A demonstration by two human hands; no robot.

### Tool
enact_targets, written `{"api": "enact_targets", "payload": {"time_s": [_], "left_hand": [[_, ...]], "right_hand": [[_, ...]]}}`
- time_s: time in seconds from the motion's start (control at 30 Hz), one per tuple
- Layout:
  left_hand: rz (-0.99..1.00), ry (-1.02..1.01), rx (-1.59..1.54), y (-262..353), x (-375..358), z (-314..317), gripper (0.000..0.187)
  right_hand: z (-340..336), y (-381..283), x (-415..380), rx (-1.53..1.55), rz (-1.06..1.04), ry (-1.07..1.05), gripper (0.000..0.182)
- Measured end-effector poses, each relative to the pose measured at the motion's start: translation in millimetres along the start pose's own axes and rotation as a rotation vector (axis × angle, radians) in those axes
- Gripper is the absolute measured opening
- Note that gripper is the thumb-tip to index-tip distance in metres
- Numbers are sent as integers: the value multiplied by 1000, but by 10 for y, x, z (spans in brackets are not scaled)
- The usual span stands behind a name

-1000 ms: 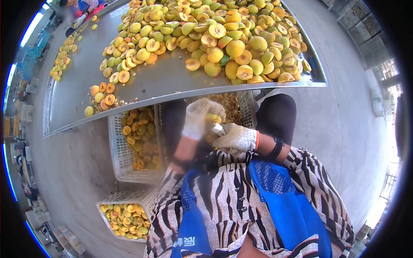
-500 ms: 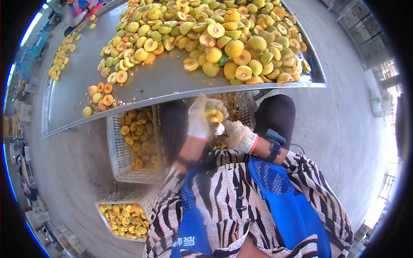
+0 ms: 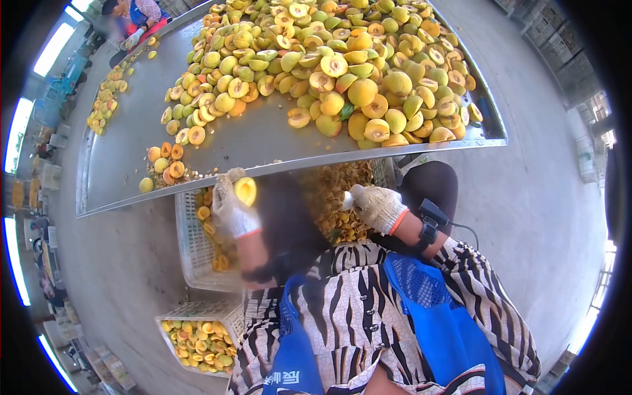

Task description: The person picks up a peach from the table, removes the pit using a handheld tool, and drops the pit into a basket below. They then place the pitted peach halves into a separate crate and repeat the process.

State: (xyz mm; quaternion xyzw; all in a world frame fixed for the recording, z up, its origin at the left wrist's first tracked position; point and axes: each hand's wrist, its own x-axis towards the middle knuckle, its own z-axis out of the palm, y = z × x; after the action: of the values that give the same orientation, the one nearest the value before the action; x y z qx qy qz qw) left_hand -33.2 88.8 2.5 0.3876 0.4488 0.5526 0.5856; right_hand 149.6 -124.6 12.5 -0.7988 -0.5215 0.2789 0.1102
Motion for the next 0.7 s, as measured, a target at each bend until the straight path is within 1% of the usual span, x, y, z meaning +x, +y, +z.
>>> {"api": "enact_targets", "payload": {"time_s": [0.03, 0.1, 0.13, 0.17, 0.2, 0.23, 0.27, 0.3, 0.33, 0.37, 0.43, 0.47, 0.5, 0.6, 0.7], "left_hand": [[175, -8, 252, 33, 166, -149, 30], [691, 71, 997, 47, 440, -332, 32], [649, 5, 1052, 118, 433, -228, 33], [604, -61, 1109, 226, 386, -53, 35], [557, -128, 1165, 271, 372, 111, 38], [573, -235, 1080, 88, 470, 221, 43], [395, -316, 895, -121, 566, 388, 46], [195, -356, 899, -160, 528, 670, 51], [85, -411, 896, -109, 439, 950, 58], [208, -479, 1029, -417, 632, 1060, 62], [262, -590, 1173, -607, 741, 1358, 69], [207, -666, 1273, -650, 782, 1477, 69], [149, -742, 1373, -617, 775, 1574, 69], [216, -824, 1505, -516, 709, 1630, 58], [8, -841, 1173, -634, 763, 1328, 57]], "right_hand": [[9, 11, -3, 48, 11, 7, 23], [101, 54, 27, 145, 27, 20, 23], [193, 69, 60, 163, 34, 56, 23], [183, 24, 64, 194, 58, 18, 22], [266, 52, 86, 198, 22, 29, 22], [344, 84, 108, 201, -11, 43, 22], [326, 58, 92, 228, -15, 33, 22], [302, 31, 78, 252, -21, 26, 22], [260, 7, 51, 283, -21, 6, 22], [218, -3, 31, 304, -11, 4, 22], [176, 0, -9, 340, 10, 1, 22], [290, 89, 5, 322, 7, 48, 22], [247, 88, -18, 324, 26, 61, 22], [161, 82, -68, 358, 86, 109, 22], [87, -2, -83, 424, 217, 152, 23]]}}
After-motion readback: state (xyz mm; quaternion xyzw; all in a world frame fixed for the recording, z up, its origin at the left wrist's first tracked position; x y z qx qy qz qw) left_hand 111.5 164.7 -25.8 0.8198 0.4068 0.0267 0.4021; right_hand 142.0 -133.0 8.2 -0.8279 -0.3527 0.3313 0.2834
